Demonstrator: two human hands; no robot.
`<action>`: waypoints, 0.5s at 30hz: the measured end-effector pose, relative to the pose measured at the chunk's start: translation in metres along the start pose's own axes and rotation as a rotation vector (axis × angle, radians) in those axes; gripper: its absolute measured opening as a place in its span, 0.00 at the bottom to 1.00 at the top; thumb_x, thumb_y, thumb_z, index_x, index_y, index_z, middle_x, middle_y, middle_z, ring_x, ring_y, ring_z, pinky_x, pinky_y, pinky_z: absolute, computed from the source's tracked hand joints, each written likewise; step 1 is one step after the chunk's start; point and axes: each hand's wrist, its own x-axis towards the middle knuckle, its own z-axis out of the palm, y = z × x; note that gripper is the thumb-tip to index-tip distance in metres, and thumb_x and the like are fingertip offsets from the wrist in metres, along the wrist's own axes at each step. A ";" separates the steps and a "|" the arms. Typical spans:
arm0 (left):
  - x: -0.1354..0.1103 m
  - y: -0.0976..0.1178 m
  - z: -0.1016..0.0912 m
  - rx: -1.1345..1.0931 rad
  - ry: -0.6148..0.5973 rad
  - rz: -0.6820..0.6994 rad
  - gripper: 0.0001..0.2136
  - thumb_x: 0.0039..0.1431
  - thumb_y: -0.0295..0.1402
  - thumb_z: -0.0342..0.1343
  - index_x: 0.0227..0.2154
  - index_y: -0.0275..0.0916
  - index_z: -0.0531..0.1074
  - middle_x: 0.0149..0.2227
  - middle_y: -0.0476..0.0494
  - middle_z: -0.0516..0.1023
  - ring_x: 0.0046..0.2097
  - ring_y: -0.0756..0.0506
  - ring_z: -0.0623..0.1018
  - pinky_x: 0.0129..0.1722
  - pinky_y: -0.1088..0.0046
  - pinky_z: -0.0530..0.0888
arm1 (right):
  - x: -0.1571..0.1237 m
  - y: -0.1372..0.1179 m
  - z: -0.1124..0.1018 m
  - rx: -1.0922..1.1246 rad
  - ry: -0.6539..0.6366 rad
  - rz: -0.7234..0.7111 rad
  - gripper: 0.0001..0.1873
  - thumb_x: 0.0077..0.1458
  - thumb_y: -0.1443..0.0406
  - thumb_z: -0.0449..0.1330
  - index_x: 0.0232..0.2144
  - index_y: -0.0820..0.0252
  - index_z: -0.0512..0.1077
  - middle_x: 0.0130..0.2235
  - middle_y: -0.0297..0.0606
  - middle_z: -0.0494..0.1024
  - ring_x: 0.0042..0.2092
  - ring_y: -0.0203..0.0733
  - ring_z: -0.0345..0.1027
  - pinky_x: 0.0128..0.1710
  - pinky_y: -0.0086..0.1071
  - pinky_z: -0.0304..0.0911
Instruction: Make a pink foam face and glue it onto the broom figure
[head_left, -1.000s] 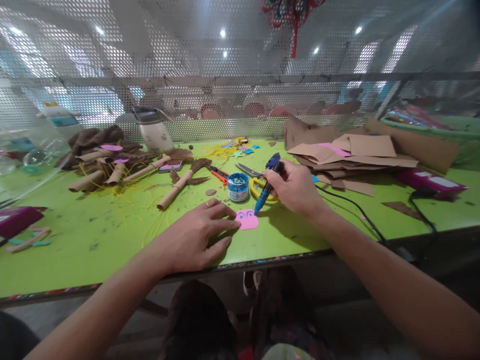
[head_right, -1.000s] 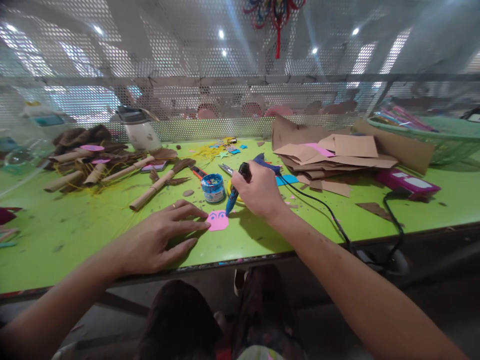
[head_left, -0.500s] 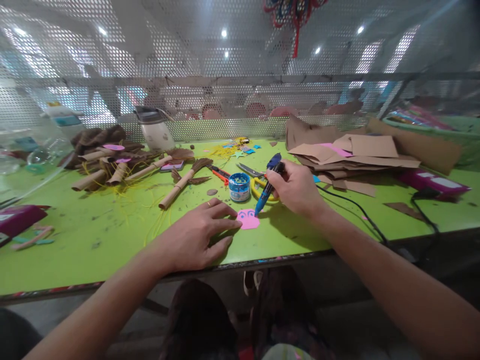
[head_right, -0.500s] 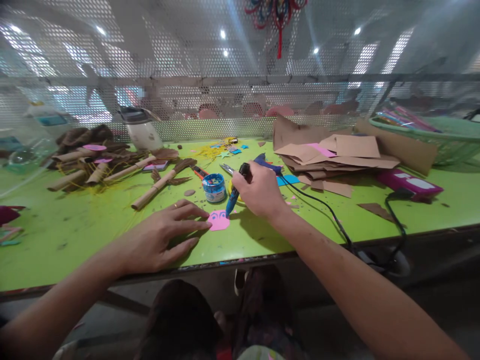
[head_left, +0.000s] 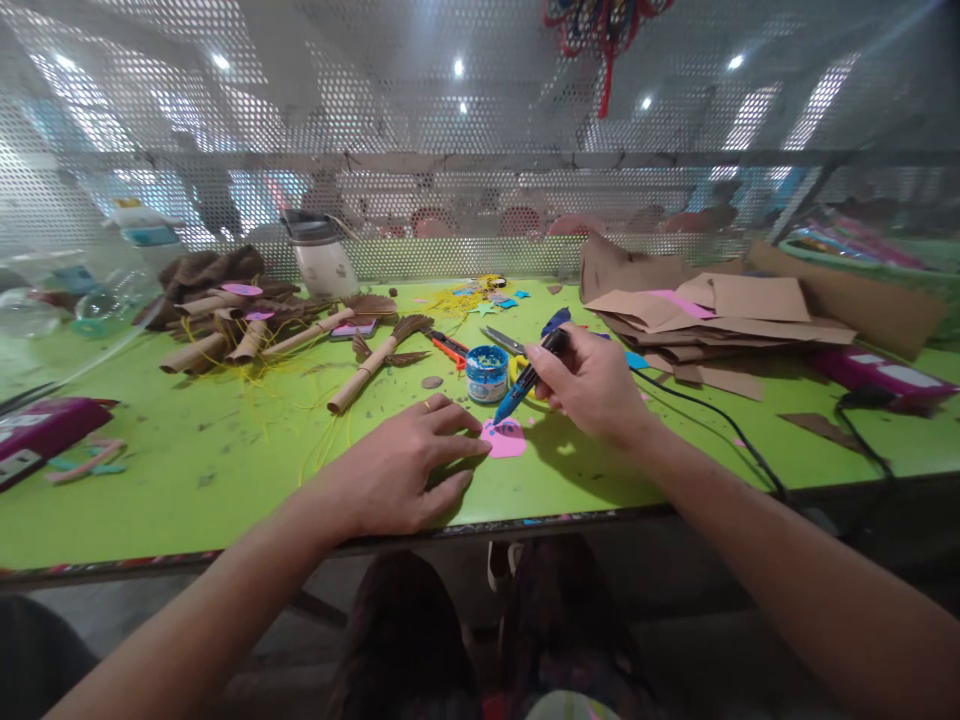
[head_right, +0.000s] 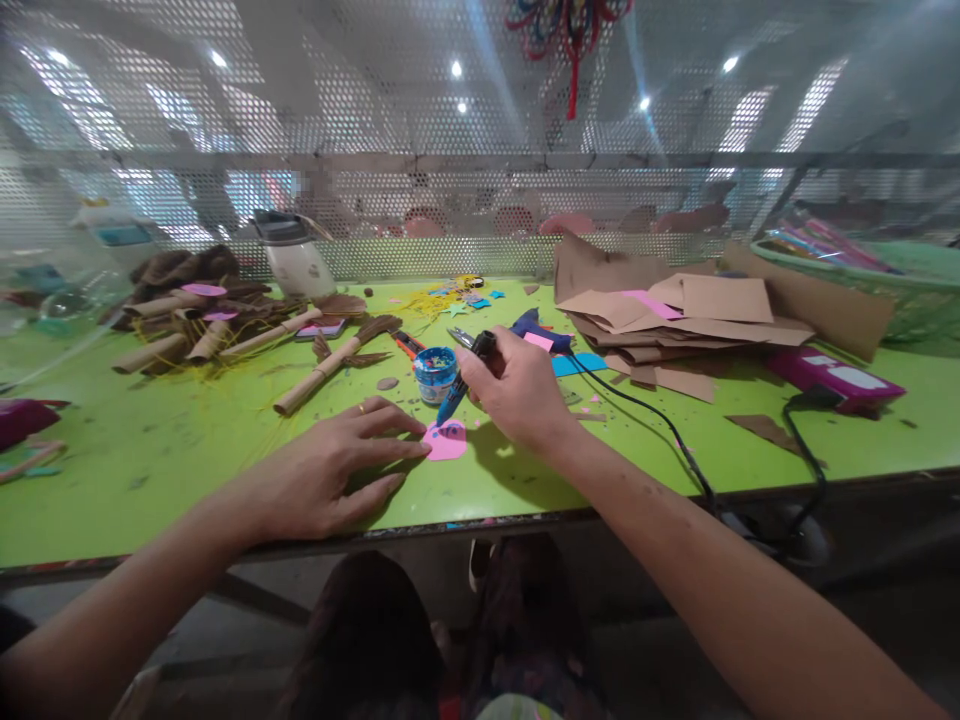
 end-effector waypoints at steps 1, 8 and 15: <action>0.000 0.000 0.000 0.002 0.002 0.001 0.15 0.61 0.30 0.50 0.47 0.40 0.75 0.49 0.39 0.74 0.50 0.39 0.72 0.55 0.57 0.67 | -0.001 0.000 0.001 0.008 -0.011 0.001 0.17 0.57 0.53 0.58 0.25 0.58 0.62 0.18 0.30 0.70 0.19 0.32 0.62 0.19 0.26 0.57; 0.001 0.001 0.000 0.004 0.015 0.027 0.14 0.61 0.30 0.49 0.47 0.39 0.75 0.48 0.38 0.74 0.49 0.41 0.72 0.56 0.58 0.65 | -0.002 0.003 0.003 0.005 -0.043 -0.008 0.17 0.58 0.52 0.58 0.27 0.58 0.63 0.19 0.29 0.71 0.19 0.32 0.63 0.20 0.27 0.58; 0.000 0.001 0.001 0.016 0.016 0.016 0.15 0.59 0.29 0.50 0.46 0.40 0.75 0.48 0.39 0.74 0.49 0.40 0.72 0.54 0.60 0.67 | -0.003 0.005 0.004 0.008 -0.073 -0.019 0.18 0.58 0.51 0.58 0.28 0.59 0.64 0.20 0.30 0.72 0.19 0.32 0.64 0.20 0.27 0.59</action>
